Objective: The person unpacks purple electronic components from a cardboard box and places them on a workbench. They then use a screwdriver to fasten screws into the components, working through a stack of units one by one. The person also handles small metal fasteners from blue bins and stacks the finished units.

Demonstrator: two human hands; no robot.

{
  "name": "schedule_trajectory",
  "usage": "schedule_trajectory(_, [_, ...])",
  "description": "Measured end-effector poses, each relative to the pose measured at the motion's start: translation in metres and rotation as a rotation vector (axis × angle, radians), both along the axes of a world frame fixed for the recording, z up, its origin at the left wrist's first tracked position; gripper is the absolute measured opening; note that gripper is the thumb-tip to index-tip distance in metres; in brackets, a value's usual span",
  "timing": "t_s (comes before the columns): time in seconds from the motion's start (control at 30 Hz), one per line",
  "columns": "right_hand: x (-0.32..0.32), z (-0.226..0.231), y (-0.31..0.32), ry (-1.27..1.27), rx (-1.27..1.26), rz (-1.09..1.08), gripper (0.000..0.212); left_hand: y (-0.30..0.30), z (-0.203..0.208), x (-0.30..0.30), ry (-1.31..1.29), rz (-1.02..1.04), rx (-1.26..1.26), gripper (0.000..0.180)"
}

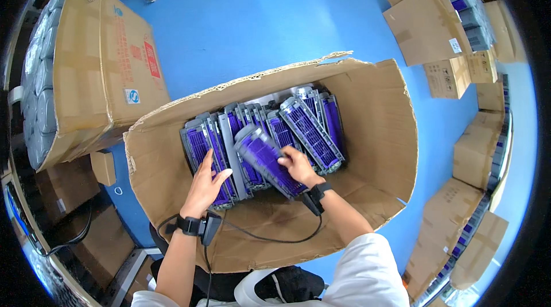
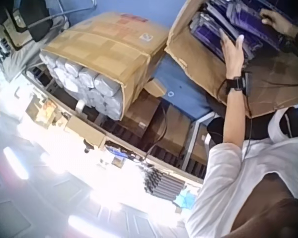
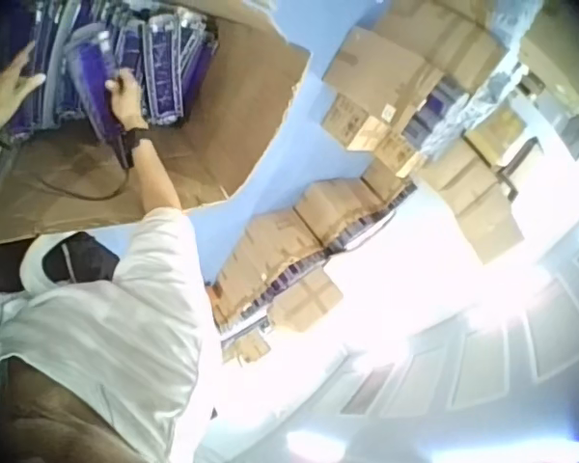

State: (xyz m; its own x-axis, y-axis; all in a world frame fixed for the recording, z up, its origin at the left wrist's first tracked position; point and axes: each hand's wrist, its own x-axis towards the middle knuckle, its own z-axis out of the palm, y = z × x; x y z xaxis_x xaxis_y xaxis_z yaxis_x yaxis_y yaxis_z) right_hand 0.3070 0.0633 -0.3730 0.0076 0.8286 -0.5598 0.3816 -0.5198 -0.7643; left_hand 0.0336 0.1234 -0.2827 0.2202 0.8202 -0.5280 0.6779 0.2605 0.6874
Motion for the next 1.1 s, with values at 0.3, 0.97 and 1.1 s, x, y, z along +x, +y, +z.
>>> schedule_trajectory(0.3, [-0.082, -0.008, 0.029, -0.609, 0.34, 0.054, 0.06, 0.002, 0.169, -0.022, -0.298, 0.204, 0.183, 0.031])
schedule_trajectory(0.97, [-0.066, -0.041, 0.017, -0.432, -0.065, 0.121, 0.077, -0.211, 0.313, -0.157, 0.334, 0.55, 0.3, 0.015])
schedule_trajectory(1.1, [-0.078, -0.009, 0.018, -0.511, 0.011, 0.183, 0.078, -0.247, 0.322, -0.162, 0.4, 0.666, 0.275, 0.014])
